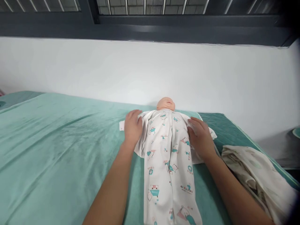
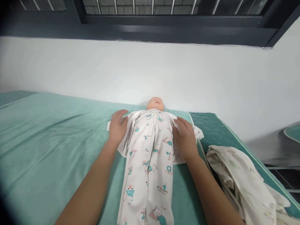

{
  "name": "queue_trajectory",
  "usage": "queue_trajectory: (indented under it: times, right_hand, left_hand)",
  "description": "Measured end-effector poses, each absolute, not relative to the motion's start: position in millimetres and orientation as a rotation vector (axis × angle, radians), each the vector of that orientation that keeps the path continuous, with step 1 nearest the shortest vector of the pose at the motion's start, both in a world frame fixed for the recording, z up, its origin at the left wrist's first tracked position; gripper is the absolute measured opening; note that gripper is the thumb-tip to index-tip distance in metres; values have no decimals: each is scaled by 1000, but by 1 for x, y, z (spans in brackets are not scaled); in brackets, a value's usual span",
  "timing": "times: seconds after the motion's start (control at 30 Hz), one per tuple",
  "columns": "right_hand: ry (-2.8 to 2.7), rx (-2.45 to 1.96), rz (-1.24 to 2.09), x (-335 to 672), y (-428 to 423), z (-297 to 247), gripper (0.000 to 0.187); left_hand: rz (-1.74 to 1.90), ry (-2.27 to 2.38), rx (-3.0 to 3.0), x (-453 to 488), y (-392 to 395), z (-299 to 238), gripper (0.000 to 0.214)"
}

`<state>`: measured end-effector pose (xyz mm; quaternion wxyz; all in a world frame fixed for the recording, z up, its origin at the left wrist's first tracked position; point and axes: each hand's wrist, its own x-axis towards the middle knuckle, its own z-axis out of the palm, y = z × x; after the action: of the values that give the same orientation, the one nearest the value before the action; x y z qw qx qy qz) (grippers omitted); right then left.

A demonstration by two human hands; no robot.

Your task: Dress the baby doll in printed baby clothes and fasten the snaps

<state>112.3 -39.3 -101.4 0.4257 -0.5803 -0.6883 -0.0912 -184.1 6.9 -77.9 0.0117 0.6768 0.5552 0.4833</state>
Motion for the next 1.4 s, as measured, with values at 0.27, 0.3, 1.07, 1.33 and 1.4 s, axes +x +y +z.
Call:
queue_trajectory:
  times: [0.27,0.3,1.07,1.33,1.4]
  right_hand:
    - [-1827,-1592,-43,115,21,-97,42]
    - [-1824,-1655,-39,119,23,-97,43]
    - [-2185,-1282,232,24,3,-9,26]
    - [-2847,-1498,238,-38,66,3,25]
    - [-2858,-1534,296,-43,76,3,27]
  left_hand:
    - [798,1805,2487,-170,5,-85,44]
    - [793,1837,2480,-169,5,-85,44]
    - [858,1974,2438,-178,10,-83,46]
    - [839,1989,2344,-177,18,-87,43]
    - [840,2014,2313,-177,19,-87,45]
